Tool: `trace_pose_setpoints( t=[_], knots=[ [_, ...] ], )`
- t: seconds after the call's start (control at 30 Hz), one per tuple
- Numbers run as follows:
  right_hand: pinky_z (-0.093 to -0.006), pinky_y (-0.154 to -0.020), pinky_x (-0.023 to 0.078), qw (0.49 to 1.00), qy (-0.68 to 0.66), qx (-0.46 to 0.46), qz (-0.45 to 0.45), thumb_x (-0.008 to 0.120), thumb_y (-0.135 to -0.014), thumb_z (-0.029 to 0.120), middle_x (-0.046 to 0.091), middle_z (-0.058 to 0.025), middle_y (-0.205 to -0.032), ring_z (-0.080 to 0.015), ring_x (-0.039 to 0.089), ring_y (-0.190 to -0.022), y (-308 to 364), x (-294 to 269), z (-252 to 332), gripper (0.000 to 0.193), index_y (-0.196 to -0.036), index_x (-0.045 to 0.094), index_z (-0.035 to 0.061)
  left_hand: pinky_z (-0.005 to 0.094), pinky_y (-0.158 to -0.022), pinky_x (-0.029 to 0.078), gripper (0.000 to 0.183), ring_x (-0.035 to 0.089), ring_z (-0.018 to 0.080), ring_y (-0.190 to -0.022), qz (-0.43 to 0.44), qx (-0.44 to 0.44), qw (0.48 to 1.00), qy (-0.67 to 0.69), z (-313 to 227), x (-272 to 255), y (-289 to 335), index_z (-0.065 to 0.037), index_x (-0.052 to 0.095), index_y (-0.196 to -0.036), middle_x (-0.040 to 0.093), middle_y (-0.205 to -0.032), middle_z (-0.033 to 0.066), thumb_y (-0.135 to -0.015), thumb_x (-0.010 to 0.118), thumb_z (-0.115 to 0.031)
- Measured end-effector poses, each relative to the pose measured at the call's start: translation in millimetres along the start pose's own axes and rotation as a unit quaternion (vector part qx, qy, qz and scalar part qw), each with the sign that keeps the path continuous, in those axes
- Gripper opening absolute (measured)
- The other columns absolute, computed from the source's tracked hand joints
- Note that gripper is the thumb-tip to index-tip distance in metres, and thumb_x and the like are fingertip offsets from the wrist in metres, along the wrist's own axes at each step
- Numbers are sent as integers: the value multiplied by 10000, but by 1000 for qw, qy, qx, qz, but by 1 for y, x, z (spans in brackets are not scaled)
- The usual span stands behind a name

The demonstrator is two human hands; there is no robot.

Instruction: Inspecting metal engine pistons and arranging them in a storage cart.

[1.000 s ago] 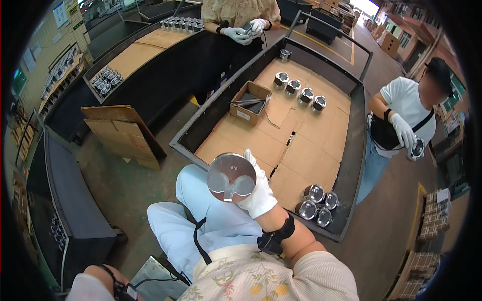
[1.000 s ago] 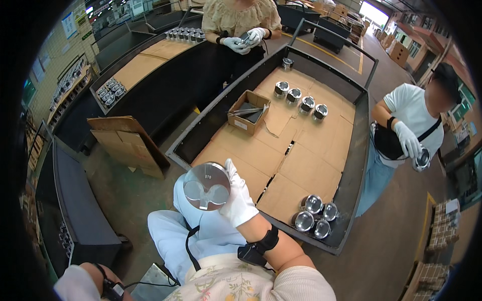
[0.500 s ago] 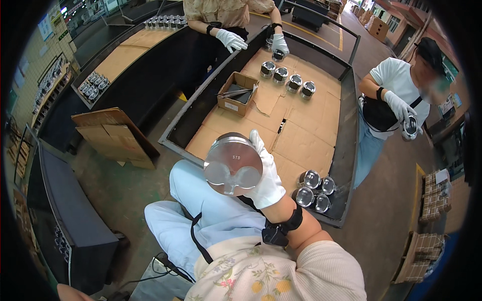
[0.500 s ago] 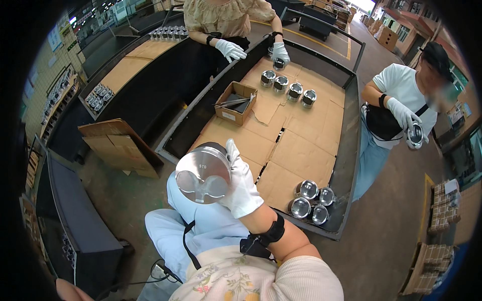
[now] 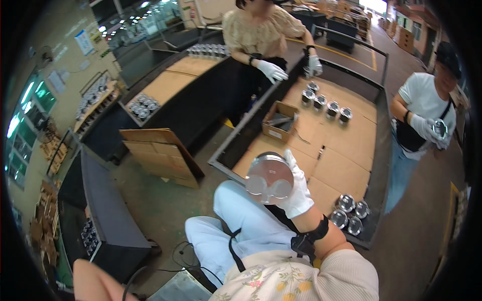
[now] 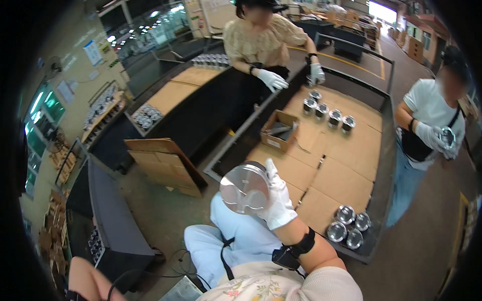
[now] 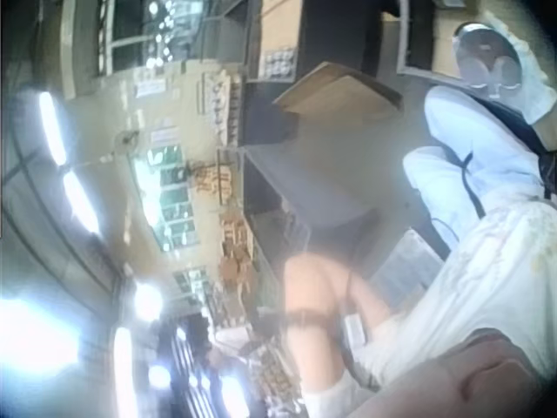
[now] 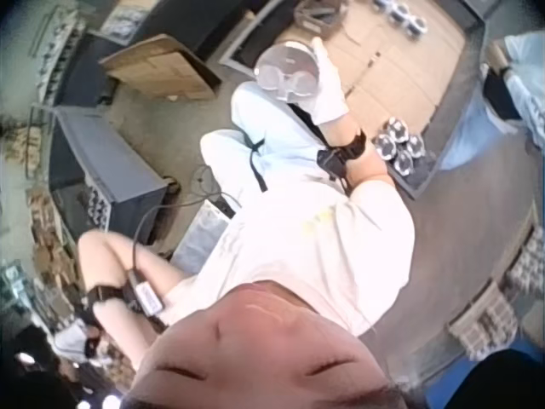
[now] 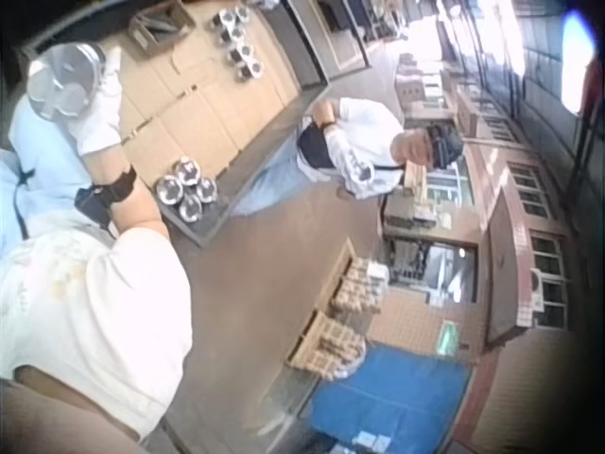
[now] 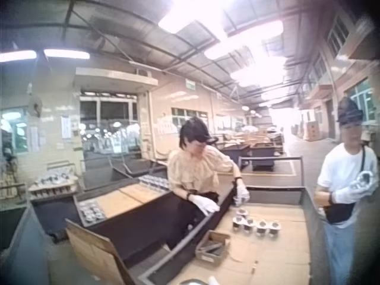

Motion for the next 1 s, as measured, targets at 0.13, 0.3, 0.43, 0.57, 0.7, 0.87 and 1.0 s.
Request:
trace_pose_setpoints(
  t=[0.13,0.3,0.43,0.57,0.7,0.87,1.0],
  knots=[
    [-455,-801,528,998,-11,27,50,546,-846,580,642,-156,-1016,-308,633,-913,-14,-1,-9,603,-1056,597,17,482,-992,408,782,561,351,-1057,-9,-6,1000,15,-16,4,0,15,454,-1275,556,-1152,176,-811,486,-614],
    [-423,-742,559,988,24,5,153,520,-888,525,651,-178,-945,-304,660,-825,11,56,-9,548,-1033,595,2,481,-995,405,807,562,358,-1057,29,-81,996,37,-33,19,16,20,444,-1284,557,-1149,177,-799,511,-621],
    [-300,-735,506,919,266,-210,200,472,-955,410,657,-109,-891,-174,620,-805,20,54,5,459,-954,621,-24,469,-1004,393,888,537,359,-1102,403,-243,868,161,-14,101,101,40,465,-1252,538,-1174,192,-686,691,-607],
    [-247,-743,454,886,328,-233,233,486,-961,364,642,-60,-879,-108,570,-815,28,67,2,426,-909,627,-35,450,-1065,326,1269,384,310,-1293,361,-504,706,343,-11,124,187,-46,109,-1451,328,-1416,192,-510,900,-358],
    [-282,-769,451,858,342,-252,288,488,-954,376,631,-92,-919,-151,564,-821,25,68,-6,434,-871,612,-32,410,-1067,326,1213,415,279,-1276,333,-567,653,376,-27,143,200,-38,138,-1455,366,-1400,191,-520,888,-224],
    [-318,-800,446,866,314,-232,312,474,-959,398,629,-109,-928,-176,560,-848,14,67,-15,449,-843,610,-14,389,-1042,345,969,391,280,-1294,379,-516,671,374,-30,144,203,-66,315,-1344,406,-1366,212,-547,858,-151],
    [-313,-848,435,838,328,-246,361,450,-964,428,629,-117,-928,-190,563,-919,-1,66,-22,485,-887,618,-21,406,-1028,352,844,377,319,-1297,287,-573,654,402,-34,140,206,-116,370,-1235,369,-1378,231,-552,861,-186]
  ],
)
Point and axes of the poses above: each hand's wrist, its own y-axis away from the middle knuckle, its own x-axis out of the palm, z = x × y, the point moved 4 cm from there along -y, towards the middle knuckle
